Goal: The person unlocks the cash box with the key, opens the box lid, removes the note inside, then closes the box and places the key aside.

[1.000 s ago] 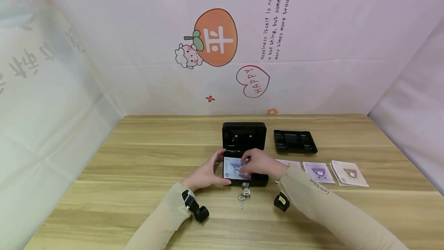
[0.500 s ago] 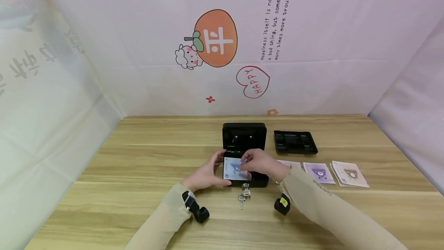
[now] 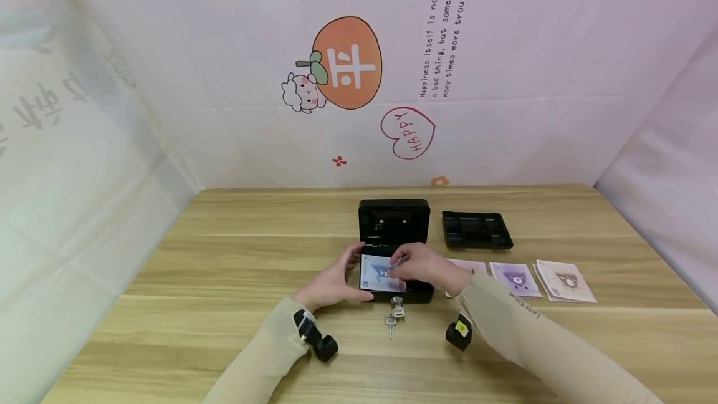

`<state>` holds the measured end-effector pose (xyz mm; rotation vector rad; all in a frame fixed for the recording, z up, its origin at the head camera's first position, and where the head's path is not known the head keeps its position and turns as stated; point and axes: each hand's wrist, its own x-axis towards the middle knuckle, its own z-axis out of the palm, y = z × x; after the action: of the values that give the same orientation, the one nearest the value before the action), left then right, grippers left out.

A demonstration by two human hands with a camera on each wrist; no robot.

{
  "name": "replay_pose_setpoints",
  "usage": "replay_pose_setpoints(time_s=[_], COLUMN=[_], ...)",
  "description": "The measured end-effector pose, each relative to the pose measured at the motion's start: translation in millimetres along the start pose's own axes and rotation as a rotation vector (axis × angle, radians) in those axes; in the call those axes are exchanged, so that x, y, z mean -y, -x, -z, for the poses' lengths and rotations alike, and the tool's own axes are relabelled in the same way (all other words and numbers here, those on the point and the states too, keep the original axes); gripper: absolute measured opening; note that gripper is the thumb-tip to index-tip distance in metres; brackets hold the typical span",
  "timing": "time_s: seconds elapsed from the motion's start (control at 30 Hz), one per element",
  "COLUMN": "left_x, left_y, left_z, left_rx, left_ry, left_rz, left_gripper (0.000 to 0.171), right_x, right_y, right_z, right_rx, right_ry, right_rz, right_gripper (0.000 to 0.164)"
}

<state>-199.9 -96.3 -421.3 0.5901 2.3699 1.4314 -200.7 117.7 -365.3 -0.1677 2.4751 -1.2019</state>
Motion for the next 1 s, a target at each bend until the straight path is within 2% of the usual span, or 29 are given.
replay_pose_setpoints(time_s=[0.13,0.3,0.47,0.63,0.7,0.87,1.0], left_x=[1.2,0.4,-0.3,-0.3,-0.3,-0.7,-0.5], left_y=[-0.4,-0.2,-0.4,-0.7,-0.6,0.5,0.8], left_z=[-0.8,-1.4,-1.5,-1.6,-1.6,-1.4,-1.5], left_rx=[-0.004,-0.008,-0.009,-0.005,-0.001,0.000,-0.003], left_ry=[0.004,0.000,-0.004,-0.005,-0.006,-0.004,-0.006], left_rz=[0.011,0.026,0.020,0.020,0.025,0.031,0.031], left_gripper=[0.101,0.102,0.101,0.100,0.100,0.100,0.100], right_x=[-3,-5,-6,-8,-10,-13,-15], right_y=[-1,0,1,0,0,-1,-1], right_z=[-1,-2,-3,-7,-8,-10,-10], right_rx=[-0.005,-0.043,-0.066,-0.089,-0.072,-0.003,0.028], right_ry=[-0.038,-0.017,-0.044,0.016,-0.001,-0.139,-0.187], right_rz=[0.013,0.074,0.094,0.153,0.170,0.186,0.197], right_gripper=[0.021,0.018,0.019,0.016,0.016,0.020,0.024])
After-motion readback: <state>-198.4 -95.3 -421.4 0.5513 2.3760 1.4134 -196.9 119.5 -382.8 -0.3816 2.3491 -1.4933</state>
